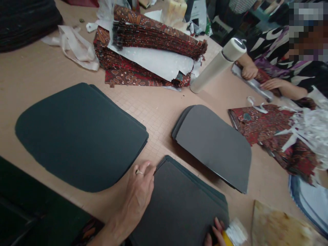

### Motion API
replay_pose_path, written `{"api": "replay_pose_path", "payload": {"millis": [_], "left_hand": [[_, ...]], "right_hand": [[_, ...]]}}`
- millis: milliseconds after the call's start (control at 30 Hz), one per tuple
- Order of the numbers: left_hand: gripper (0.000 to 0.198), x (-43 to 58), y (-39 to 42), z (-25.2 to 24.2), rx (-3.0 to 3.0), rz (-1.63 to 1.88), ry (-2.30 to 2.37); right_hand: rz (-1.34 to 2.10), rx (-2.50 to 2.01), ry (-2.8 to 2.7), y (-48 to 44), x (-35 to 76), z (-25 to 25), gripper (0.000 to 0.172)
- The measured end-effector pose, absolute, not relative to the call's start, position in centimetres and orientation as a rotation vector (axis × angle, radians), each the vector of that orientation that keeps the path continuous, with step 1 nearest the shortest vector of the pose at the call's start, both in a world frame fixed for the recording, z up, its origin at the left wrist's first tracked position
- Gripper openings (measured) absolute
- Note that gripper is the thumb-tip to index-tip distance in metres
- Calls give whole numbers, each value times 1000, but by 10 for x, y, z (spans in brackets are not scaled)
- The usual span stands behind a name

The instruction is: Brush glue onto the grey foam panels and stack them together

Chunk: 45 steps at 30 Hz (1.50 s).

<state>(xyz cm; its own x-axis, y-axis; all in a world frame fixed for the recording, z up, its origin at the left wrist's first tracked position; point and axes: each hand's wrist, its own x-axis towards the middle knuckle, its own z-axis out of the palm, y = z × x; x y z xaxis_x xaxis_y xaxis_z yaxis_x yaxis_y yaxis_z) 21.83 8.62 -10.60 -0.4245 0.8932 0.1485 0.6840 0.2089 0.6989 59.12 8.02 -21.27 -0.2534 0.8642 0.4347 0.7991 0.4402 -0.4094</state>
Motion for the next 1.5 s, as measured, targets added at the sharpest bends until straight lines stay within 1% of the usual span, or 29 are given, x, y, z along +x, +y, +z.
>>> {"api": "replay_pose_path", "payload": {"millis": [67,167,233,300,433,500,567,600,700,767,867,933,1000,1033,1133,1200,1267,1333,1433,1500], "left_hand": [[37,233,91,-93,1685,976,2166],[38,266,103,-85,2082,845,1744],[38,280,112,-92,2246,662,1566],[40,280,118,-105,2310,477,1577],[55,255,121,-122,2262,302,1937],[58,248,121,-123,2268,297,2005],[56,248,120,-122,2285,310,2006],[55,249,121,-122,2290,316,2007],[53,250,121,-125,2305,337,2033],[52,247,121,-126,2327,322,2037],[50,250,122,-120,2337,316,2081],[50,267,124,-110,2337,351,2101],[51,295,125,-101,2391,376,1992],[52,310,127,-99,2448,364,1861],[50,334,128,-104,2545,340,1595],[51,320,125,-112,2518,304,1674],[52,285,114,-118,2419,282,1935],[54,245,96,-116,2267,351,2205],[59,213,64,-99,2171,466,2215],[68,217,42,-85,2187,439,2072]], "right_hand": [[148,-1410,-2087,77,589,-213,19],[141,-1441,-2061,75,582,-211,17],[130,-1456,-2042,75,576,-208,18],[117,-1471,-2034,77,572,-205,18],[123,-1518,-2030,82,562,-198,20],[100,-1502,-2014,86,546,-190,20],[88,-1458,-2023,92,520,-177,19],[144,-1449,-2083,95,507,-170,20],[288,-1431,-2176,105,486,-152,17],[298,-1521,-2091,108,497,-146,18],[207,-1698,-1872,104,528,-149,24],[148,-1710,-1830,99,539,-154,24],[110,-1630,-1890,96,535,-158,20],[102,-1580,-1936,95,530,-160,19],[74,-1488,-2019,94,515,-162,16],[68,-1488,-2016,96,511,-161,15],[96,-1501,-2016,98,513,-159,16],[145,-1511,-1996,97,517,-157,17],[140,-1524,-1875,84,527,-150,20],[98,-1516,-1857,63,535,-144,28]]}}
